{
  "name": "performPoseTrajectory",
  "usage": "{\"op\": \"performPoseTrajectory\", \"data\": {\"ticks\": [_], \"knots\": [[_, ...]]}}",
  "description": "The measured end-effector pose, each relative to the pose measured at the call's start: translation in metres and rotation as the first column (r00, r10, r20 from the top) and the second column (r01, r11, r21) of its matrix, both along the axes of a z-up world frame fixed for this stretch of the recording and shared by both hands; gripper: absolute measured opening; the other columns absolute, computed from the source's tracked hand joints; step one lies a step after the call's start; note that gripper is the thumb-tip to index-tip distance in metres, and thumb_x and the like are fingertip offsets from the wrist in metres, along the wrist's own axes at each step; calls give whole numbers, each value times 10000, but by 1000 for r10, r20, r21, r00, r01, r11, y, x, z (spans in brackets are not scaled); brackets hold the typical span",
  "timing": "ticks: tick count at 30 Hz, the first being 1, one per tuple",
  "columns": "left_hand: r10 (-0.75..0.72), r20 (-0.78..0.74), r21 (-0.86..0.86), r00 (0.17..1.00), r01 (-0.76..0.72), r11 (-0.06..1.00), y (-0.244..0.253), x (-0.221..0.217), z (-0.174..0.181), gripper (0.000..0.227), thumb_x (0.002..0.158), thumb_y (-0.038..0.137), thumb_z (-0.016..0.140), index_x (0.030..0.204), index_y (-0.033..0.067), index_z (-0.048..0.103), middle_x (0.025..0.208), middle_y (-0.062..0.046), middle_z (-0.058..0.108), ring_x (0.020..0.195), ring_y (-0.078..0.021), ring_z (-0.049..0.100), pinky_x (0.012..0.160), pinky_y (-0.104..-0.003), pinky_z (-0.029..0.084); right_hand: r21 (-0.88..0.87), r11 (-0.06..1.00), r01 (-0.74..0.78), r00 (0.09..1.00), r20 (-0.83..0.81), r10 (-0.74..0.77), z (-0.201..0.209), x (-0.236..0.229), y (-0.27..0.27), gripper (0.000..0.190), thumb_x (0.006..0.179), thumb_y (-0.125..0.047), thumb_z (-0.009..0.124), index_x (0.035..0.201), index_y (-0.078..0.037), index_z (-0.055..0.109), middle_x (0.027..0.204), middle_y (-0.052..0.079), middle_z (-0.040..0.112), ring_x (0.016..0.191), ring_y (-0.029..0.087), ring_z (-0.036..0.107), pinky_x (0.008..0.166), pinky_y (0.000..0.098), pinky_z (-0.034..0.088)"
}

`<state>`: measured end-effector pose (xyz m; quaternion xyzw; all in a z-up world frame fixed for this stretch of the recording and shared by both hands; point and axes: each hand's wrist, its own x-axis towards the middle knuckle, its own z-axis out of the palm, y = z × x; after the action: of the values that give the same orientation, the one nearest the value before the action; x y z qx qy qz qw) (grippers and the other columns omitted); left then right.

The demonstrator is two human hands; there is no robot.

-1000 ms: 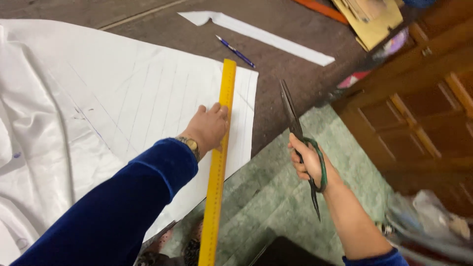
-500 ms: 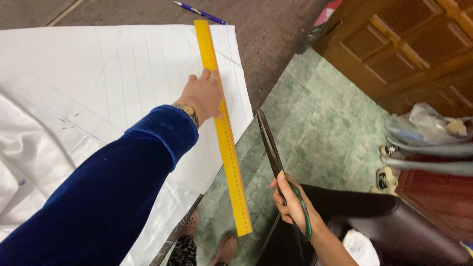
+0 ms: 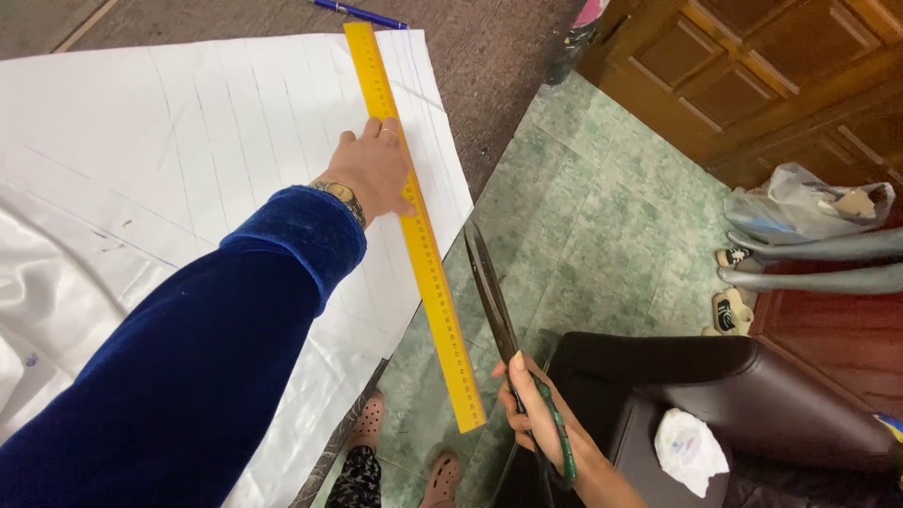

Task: The person uses a yellow ruler and a pen to mark straight lines on a large white fabric. They then use green-handled scissors to cut along the marked lines, separating strips of fabric.

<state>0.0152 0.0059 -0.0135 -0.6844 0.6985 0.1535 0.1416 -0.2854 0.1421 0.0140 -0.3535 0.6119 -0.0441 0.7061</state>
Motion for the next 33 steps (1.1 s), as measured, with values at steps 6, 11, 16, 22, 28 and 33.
{"op": "performPoseTrajectory", "data": {"ticks": [6,11,16,22,28,33], "knots": [[-35,23,-1,999,35,999,5,1,3,1018,730,711,685,1407,7,398,1465,-169,358,1317,-308,333,964,-496,440,-20,1000,-20,999,-35,19,8,5,7,446,950,-509,397,940,-93,556,647,27,376,419,96,207,363,261,235],[-35,36,17,999,35,999,9,0,2,1078,700,781,661,1403,3,410,1474,-159,321,1330,-310,296,974,-518,418,-40,996,-76,996,-58,74,13,6,11,453,936,-519,387,963,-99,557,663,18,376,429,94,227,363,257,255],[-25,24,44,999,24,999,11,-2,2,1117,707,750,677,1437,-24,337,1542,-196,235,1393,-342,235,1024,-549,377,-21,997,-79,995,-57,78,13,4,14,432,942,-502,406,971,-102,565,656,16,385,417,86,224,350,245,230],[-21,50,31,999,19,999,7,-2,-1,1066,683,784,679,1391,24,442,1489,-166,294,1354,-318,268,982,-533,410,-34,995,-98,994,-45,97,8,-3,13,425,953,-483,394,989,-99,573,654,18,395,400,86,242,331,245,259],[-31,63,40,998,29,999,7,-4,0,1064,692,782,672,1397,23,431,1496,-176,299,1354,-323,277,969,-524,428,0,993,-117,987,-114,116,21,2,14,449,941,-501,392,1006,-96,575,659,20,384,418,88,236,349,235,241],[-22,52,46,998,20,999,7,-4,2,1057,693,778,679,1391,21,442,1456,-160,332,1319,-306,301,933,-498,445,-2,996,-88,992,-90,87,19,2,14,432,951,-487,406,972,-94,582,666,17,387,411,79,221,344,235,221]]}}
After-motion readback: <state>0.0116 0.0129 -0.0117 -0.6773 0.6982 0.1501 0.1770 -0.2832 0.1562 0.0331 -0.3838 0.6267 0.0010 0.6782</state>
